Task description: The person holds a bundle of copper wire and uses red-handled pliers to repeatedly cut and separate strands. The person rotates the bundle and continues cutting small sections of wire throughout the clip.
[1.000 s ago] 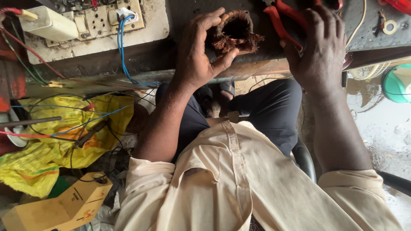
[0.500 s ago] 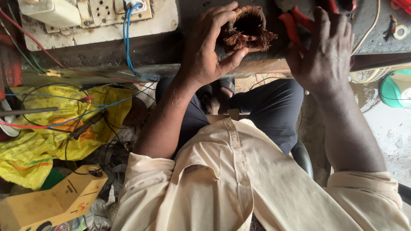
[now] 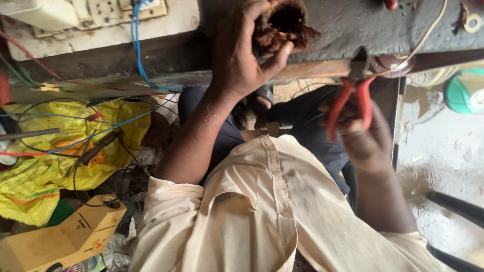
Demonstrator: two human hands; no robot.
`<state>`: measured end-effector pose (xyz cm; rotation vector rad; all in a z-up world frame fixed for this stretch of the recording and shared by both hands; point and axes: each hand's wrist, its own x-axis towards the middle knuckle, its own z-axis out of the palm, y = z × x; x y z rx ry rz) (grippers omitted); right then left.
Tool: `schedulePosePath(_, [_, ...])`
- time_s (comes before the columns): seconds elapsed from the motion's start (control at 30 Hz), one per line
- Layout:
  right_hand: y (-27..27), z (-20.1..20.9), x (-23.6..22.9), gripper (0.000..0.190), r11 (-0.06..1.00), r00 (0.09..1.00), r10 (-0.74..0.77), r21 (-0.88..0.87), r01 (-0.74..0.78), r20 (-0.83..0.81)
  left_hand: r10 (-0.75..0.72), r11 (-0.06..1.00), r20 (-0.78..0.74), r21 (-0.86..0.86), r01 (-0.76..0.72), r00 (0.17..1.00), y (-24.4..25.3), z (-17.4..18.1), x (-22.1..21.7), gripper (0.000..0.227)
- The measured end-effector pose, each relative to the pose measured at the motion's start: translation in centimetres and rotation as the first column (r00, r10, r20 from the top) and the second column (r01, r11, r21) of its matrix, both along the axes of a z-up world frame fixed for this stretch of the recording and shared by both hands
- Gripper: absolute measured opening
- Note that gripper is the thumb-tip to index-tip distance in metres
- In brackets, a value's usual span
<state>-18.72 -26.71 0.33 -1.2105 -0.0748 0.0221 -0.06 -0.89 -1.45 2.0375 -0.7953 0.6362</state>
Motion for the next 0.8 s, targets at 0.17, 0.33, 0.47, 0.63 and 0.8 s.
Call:
schedulePosePath(0.17, [1.4, -0.1, -0.3, 0.059, 0.983, 0.983, 0.152, 0.117, -0.140, -0.102, 0.009, 1.000, 0.018, -0.011, -0.009, 1.000, -0.2, 0.0, 0.0, 0.064])
schedulePosePath(0.33, [2.6, -1.2, -0.3, 0.061, 0.983, 0.975, 0.162, 0.105, -0.148, -0.149, -0.063, 0.998, 0.064, -0.020, 0.065, 0.996, 0.2, 0.0, 0.3, 0.068])
schedulePosePath(0.47, [3.9, -1.5, 0.5, 0.075, 0.987, 0.943, 0.151, -0.001, -0.159, -0.296, -0.099, 0.995, 0.016, -0.030, 0.099, 0.995, 0.7, 0.1, 0.3, 0.072])
schedulePosePath(0.63, [3.8, -1.3, 0.3, 0.071, 0.970, 0.919, 0.210, -0.044, -0.238, -0.333, -0.104, 0.994, 0.028, -0.043, 0.105, 0.994, 0.7, -0.4, 0.3, 0.074])
schedulePosePath(0.8, [3.0, -1.7, 0.1, 0.059, 0.925, 0.930, 0.326, 0.262, -0.275, -0.172, -0.075, 0.997, -0.018, -0.005, 0.075, 0.997, 0.9, 0.0, 0.3, 0.073])
